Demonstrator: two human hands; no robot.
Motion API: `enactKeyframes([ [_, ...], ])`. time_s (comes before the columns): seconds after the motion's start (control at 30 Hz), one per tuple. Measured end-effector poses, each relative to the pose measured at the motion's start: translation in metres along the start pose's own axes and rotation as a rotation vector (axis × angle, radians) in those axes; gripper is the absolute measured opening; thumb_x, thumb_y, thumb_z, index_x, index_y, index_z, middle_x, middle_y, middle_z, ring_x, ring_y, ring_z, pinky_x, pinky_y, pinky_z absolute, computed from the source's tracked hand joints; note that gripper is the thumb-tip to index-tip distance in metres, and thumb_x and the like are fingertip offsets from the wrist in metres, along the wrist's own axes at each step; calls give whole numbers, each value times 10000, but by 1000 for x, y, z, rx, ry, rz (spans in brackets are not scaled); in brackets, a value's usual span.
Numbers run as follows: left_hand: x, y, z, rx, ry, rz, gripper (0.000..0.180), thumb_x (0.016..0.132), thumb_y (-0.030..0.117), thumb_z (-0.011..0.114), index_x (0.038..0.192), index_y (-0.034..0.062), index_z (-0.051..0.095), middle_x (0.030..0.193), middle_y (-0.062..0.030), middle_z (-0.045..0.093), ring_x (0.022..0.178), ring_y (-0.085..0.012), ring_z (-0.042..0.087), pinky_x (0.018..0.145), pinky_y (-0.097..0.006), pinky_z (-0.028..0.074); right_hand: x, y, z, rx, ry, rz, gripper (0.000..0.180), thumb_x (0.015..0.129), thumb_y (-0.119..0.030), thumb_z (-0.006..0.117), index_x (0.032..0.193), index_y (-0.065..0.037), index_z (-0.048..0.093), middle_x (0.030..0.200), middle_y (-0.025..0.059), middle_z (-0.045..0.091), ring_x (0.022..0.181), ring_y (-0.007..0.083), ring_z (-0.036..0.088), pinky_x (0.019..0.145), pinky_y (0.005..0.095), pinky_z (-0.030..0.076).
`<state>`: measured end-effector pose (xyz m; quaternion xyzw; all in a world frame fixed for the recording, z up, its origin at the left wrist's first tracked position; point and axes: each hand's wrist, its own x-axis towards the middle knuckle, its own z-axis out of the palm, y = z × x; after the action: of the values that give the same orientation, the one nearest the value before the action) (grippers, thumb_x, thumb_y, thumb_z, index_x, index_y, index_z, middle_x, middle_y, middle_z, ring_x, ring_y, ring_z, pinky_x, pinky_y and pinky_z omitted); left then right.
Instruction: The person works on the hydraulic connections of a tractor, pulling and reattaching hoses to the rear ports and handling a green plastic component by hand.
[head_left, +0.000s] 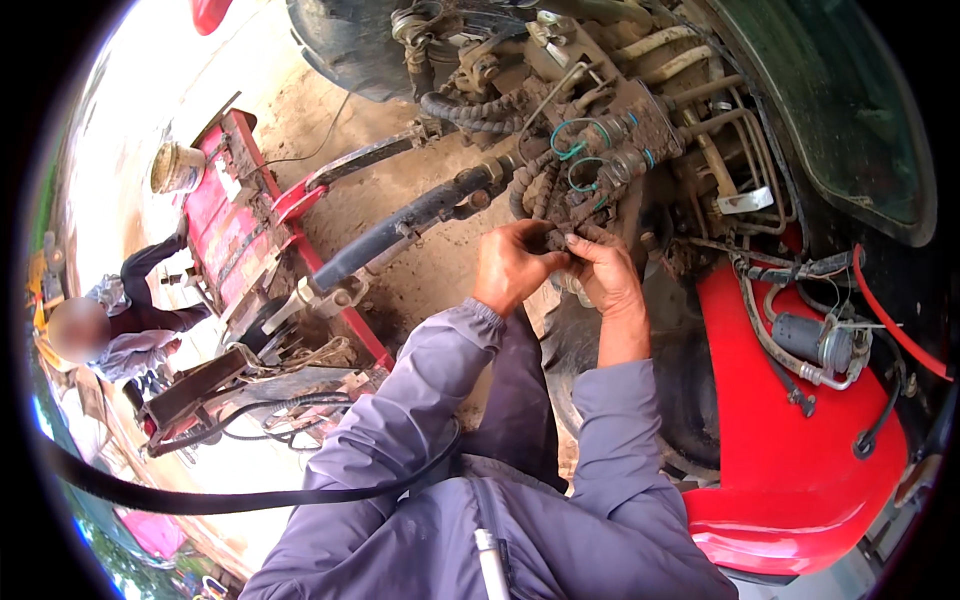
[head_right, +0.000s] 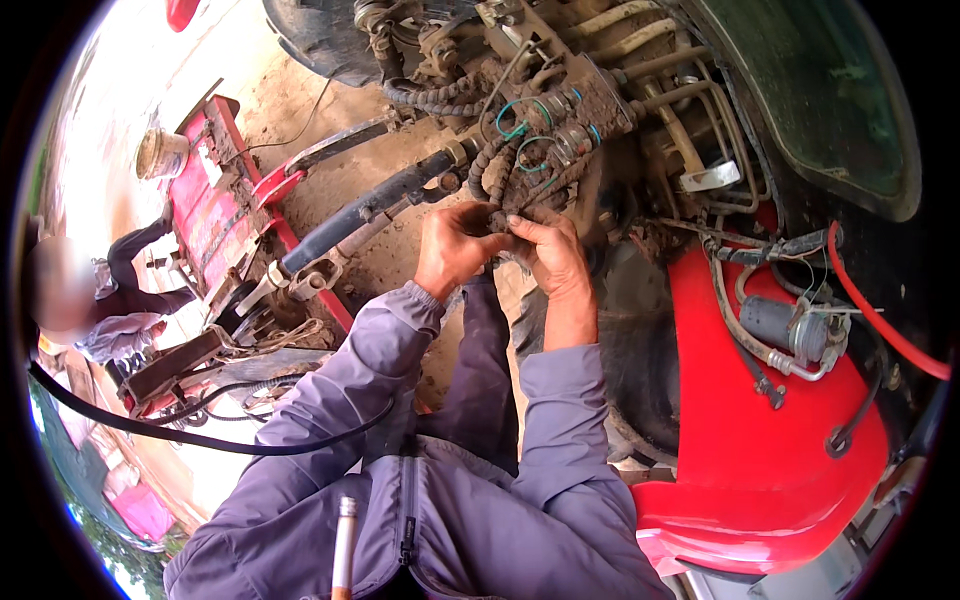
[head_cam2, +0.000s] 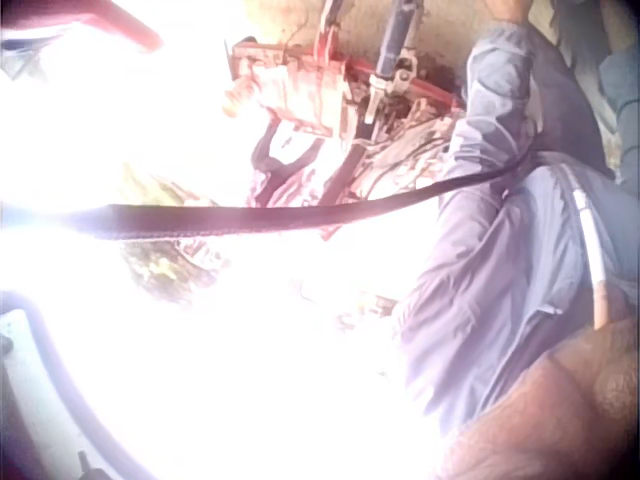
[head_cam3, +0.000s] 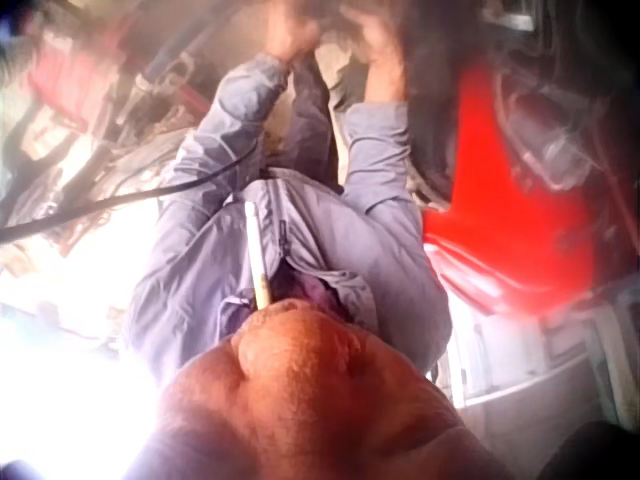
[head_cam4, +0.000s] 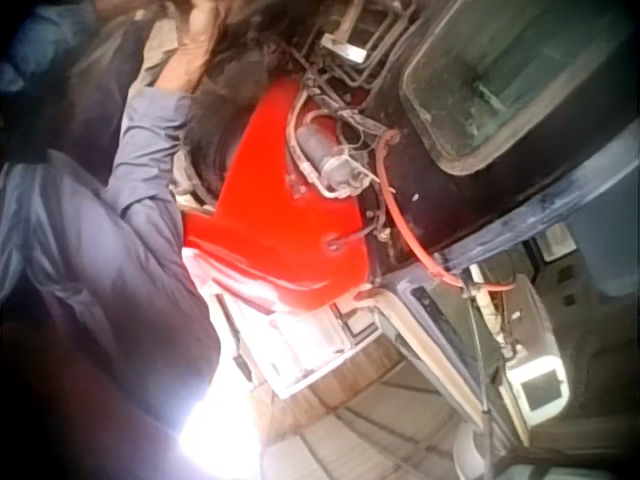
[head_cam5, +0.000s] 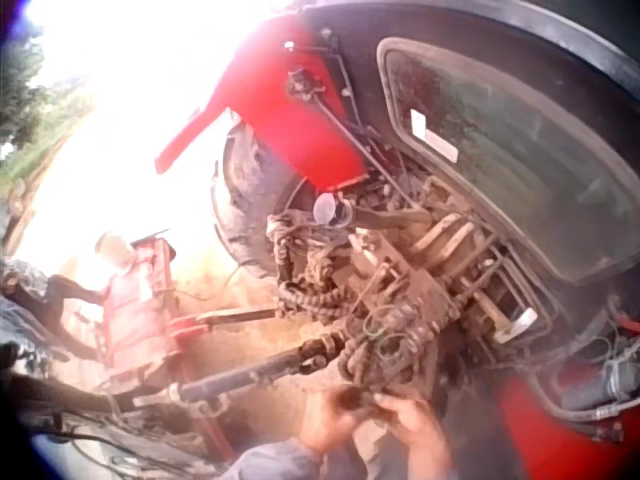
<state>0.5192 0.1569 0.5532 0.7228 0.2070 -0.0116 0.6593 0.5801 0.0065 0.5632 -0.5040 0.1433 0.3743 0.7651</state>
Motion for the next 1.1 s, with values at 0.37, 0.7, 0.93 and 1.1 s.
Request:
enactKeyframes([
  [0.37, 14, -2, -11, -715, -30, -491, 204, 847, 59, 671, 1002, -74, 667, 822, -122, 681, 679, -166, 636, 632, -297, 578, 7, 14, -10, 269, 16, 102, 234, 930, -142, 558, 1106, 1, 615, 999, 97, 671, 867, 199, 659, 735, 319, 571],
  [0.7, 6, -9, -13, -36, 92, 72, 395, 727, 60, 699, 1114, -3, 649, 1032, -94, 687, 930, -210, 632, 812, -341, 517, 10, 14, 7, 308, 50, 48, 253, 948, -213, 584, 1118, -25, 604, 1028, 92, 663, 893, 211, 657, 748, 336, 568],
  [0.93, -3, 15, -13, 148, 149, 243, 342, 692, 126, 683, 1030, 75, 672, 1023, -139, 644, 974, -327, 613, 807, -398, 513, 17, 17, 22, 256, 48, 17, 229, 946, -214, 600, 1110, -54, 611, 1048, 60, 649, 940, 187, 629, 788, 361, 530],
  [1.1, 3, 21, -21, 272, 123, 420, 400, 688, 99, 689, 1086, 104, 648, 1051, -120, 619, 960, -337, 609, 801, -398, 515, 14, 12, 28, 294, 48, 19, 246, 942, -237, 607, 1121, -69, 611, 1030, 48, 642, 933, 185, 617, 801, 361, 517],
])
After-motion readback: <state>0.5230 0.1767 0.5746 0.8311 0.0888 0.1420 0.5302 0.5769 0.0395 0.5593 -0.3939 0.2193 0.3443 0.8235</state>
